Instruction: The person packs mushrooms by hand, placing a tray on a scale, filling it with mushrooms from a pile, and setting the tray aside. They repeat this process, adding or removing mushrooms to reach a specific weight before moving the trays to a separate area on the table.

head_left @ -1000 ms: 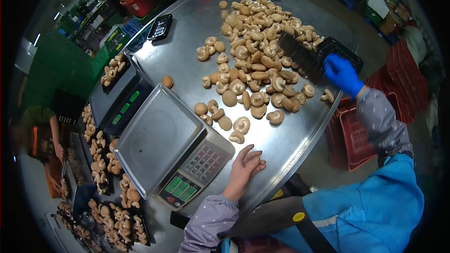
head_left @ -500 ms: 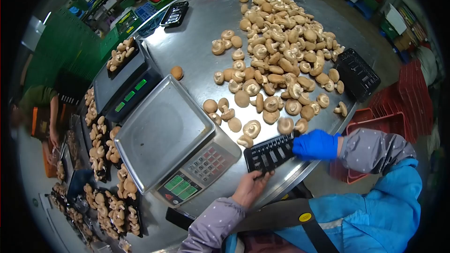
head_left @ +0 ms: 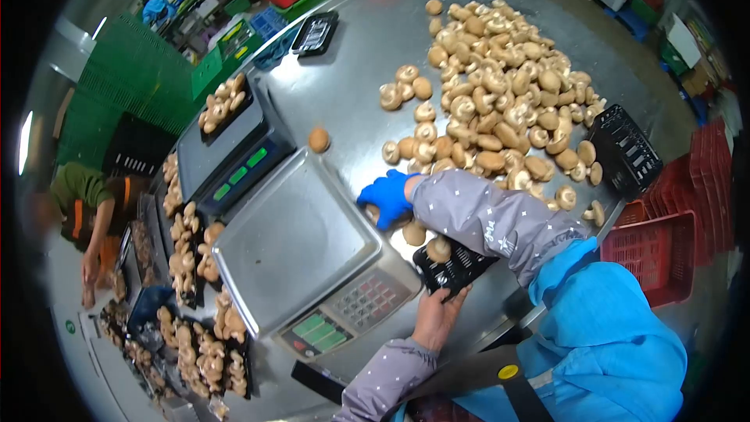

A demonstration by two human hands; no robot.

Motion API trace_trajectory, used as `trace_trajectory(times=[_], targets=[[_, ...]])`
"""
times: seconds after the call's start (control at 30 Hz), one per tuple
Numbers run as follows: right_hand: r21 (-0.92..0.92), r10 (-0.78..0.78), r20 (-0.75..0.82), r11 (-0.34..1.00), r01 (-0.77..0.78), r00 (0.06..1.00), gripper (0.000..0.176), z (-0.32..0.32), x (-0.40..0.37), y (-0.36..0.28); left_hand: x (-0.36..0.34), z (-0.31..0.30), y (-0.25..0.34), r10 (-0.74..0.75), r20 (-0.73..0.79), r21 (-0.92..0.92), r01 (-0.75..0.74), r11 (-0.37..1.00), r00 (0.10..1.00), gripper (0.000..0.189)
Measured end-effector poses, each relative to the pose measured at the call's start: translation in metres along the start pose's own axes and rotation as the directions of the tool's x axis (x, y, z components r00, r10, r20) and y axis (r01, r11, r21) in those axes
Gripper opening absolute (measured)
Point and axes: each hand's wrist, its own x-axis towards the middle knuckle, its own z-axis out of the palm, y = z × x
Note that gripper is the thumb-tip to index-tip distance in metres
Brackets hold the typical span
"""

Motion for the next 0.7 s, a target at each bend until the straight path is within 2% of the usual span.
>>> trace_trajectory(times=[0.03, 0.07, 0.13, 0.27, 0.33, 0.4, 0.47, 0.5, 0.53, 0.6, 0.63, 0.7], targets=[[0.026, -0.034, 0.094, 0.999, 0.032, 0.995, 0.061, 0.005, 0.003, 0.012, 0.001, -0.001, 0.000, 0.003, -0.012, 0.011, -0.003, 1.000, 1.000, 0.034], [-0.076, -0.024, 0.048, 0.997, 0.027, 0.999, 0.061, 0.003, -0.007, 0.009, 0.004, -0.003, -0.001, -0.010, 0.020, 0.022, 0.010, 1.000, 1.000, 0.034], [-0.033, 0.025, 0.060, 0.999, -0.023, 0.998, 0.055, 0.012, -0.013, 0.012, 0.009, -0.011, -0.002, -0.004, -0.032, -0.010, 0.004, 1.000, 0.999, 0.040], [0.005, 0.028, -0.023, 1.000, -0.028, 0.999, 0.056, 0.015, -0.022, 0.008, 0.012, -0.016, 0.000, 0.007, -0.017, 0.014, -0.007, 1.000, 1.000, 0.040], [0.002, -0.003, -0.015, 1.000, 0.003, 1.000, 0.060, 0.015, -0.025, 0.007, 0.013, -0.018, 0.002, -0.044, -0.019, -0.073, 0.042, 0.996, 0.999, 0.041], [-0.064, -0.067, -0.135, 0.996, 0.059, 0.989, 0.065, 0.031, -0.023, 0.006, 0.014, -0.016, 0.003, 0.005, -0.005, -0.025, -0.005, 1.000, 1.000, 0.035], [-0.108, -0.026, -0.216, 0.994, 0.003, 0.976, 0.060, 0.042, -0.022, 0.004, 0.016, -0.022, 0.002, -0.048, -0.033, -0.056, 0.046, 0.997, 0.998, 0.041], [-0.161, -0.115, -0.332, 0.985, 0.064, 0.936, 0.051, 0.051, -0.022, 0.005, 0.016, -0.022, 0.001, -0.032, -0.020, -0.040, 0.031, 0.999, 0.999, 0.041], [-0.165, -0.117, -0.337, 0.984, 0.063, 0.934, 0.051, 0.056, -0.020, 0.009, 0.018, -0.025, -0.001, -0.029, -0.016, -0.036, 0.028, 0.999, 0.999, 0.041], [-0.214, -0.152, -0.344, 0.974, 0.080, 0.927, 0.040, 0.053, -0.027, 0.008, 0.019, -0.028, -0.005, 0.027, -0.002, -0.001, -0.027, 1.000, 1.000, 0.041], [-0.257, -0.119, -0.303, 0.966, 0.040, 0.946, 0.030, 0.052, -0.030, 0.009, 0.020, -0.030, -0.006, 0.030, -0.003, 0.003, -0.030, 1.000, 1.000, 0.041], [-0.271, -0.072, -0.298, 0.963, -0.012, 0.952, 0.029, 0.042, -0.047, 0.007, 0.017, -0.027, -0.005, -0.047, 0.003, -0.063, 0.047, 0.997, 0.999, 0.041]])
